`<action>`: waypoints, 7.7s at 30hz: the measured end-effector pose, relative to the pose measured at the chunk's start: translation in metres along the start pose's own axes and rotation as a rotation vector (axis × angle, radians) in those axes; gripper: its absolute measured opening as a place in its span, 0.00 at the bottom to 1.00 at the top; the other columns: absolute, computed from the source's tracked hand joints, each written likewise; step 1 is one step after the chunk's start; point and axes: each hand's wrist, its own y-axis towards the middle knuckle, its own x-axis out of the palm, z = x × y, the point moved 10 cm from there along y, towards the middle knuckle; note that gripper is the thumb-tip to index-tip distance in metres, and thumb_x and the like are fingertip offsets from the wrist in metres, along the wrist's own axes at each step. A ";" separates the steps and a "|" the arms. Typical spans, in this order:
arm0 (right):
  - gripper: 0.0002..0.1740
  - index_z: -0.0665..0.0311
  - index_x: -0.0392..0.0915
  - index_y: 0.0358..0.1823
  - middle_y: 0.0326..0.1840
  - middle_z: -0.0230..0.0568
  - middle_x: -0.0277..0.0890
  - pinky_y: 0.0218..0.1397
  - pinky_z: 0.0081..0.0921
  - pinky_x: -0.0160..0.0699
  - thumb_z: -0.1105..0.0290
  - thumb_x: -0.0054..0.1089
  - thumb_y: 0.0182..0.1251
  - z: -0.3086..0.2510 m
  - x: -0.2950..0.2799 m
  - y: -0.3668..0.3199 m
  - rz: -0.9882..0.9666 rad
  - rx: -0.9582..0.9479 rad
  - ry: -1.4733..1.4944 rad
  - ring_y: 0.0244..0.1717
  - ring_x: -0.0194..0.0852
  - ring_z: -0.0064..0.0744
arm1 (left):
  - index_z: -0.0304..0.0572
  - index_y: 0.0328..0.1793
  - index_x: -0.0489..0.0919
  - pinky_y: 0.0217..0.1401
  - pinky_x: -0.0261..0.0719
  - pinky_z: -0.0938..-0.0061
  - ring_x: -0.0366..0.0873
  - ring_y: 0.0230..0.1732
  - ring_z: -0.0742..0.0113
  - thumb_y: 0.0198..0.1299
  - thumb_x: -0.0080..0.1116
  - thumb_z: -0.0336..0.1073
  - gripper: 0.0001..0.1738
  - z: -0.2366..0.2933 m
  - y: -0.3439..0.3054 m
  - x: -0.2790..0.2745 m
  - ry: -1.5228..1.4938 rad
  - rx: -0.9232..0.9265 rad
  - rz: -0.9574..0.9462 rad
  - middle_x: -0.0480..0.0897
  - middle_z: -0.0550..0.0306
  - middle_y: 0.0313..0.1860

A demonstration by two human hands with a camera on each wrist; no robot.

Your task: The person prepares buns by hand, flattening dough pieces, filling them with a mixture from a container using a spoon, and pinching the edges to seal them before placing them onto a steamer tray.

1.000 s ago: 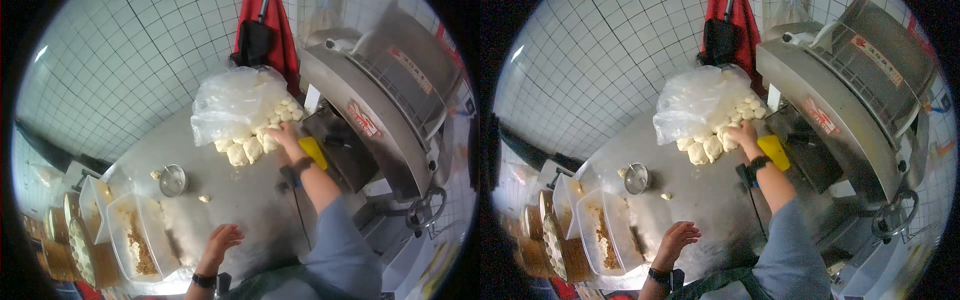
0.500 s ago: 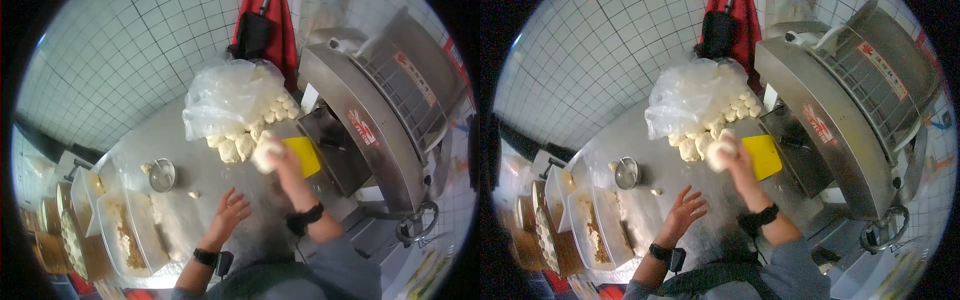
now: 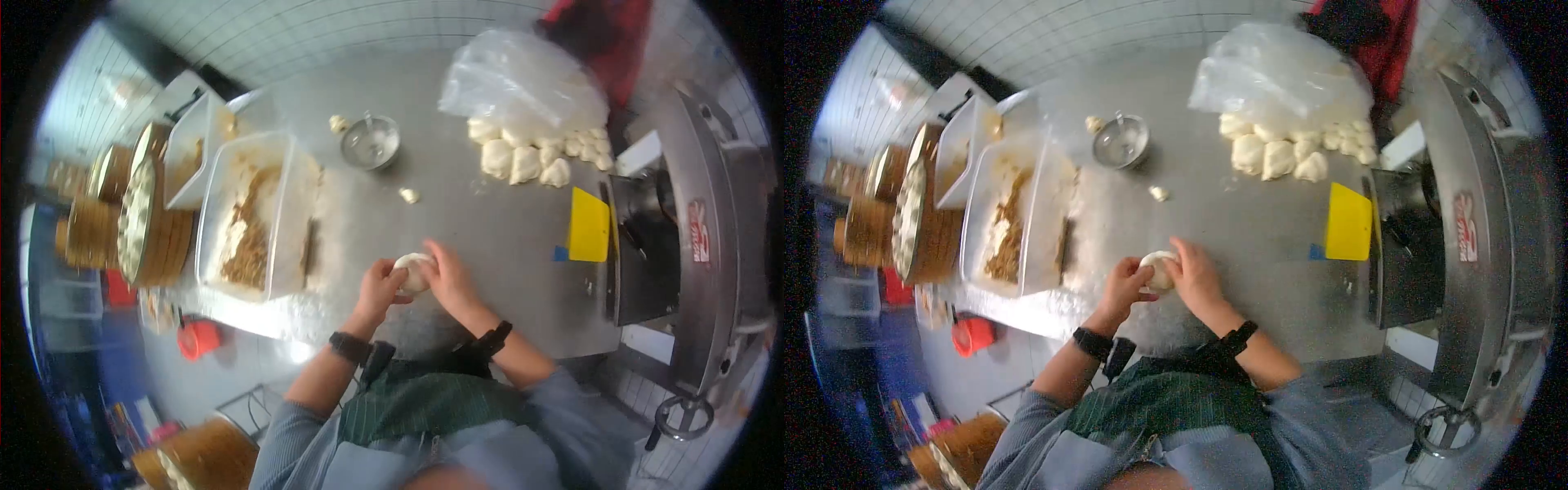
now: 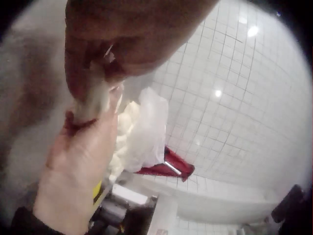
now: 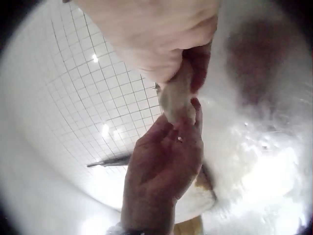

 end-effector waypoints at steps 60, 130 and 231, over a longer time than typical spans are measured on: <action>0.06 0.63 0.79 0.22 0.22 0.52 0.77 0.29 0.42 0.77 0.73 0.54 0.52 -0.273 0.235 0.101 -0.343 -0.411 -1.337 0.26 0.79 0.50 | 0.34 0.63 0.71 0.60 0.78 0.67 0.79 0.55 0.62 0.67 0.55 0.39 0.23 0.079 -0.100 -0.406 -0.947 0.326 -0.292 0.80 0.53 0.52; 0.13 0.66 0.81 0.28 0.26 0.51 0.79 0.34 0.40 0.74 0.68 0.48 0.64 -0.283 0.265 0.077 -0.615 -0.157 -0.628 0.29 0.78 0.48 | 0.38 0.62 0.71 0.63 0.74 0.62 0.75 0.59 0.61 0.68 0.50 0.42 0.21 0.083 -0.065 -0.433 -0.899 0.578 0.173 0.76 0.54 0.56; 0.09 0.66 0.81 0.38 0.36 0.37 0.74 0.36 0.22 0.72 0.72 0.68 0.57 -0.390 0.317 0.000 -0.494 -0.510 0.111 0.33 0.73 0.26 | 0.41 0.68 0.65 0.46 0.81 0.73 0.78 0.50 0.68 0.67 0.49 0.34 0.23 0.049 -0.175 -0.383 -0.355 0.278 -0.231 0.77 0.54 0.53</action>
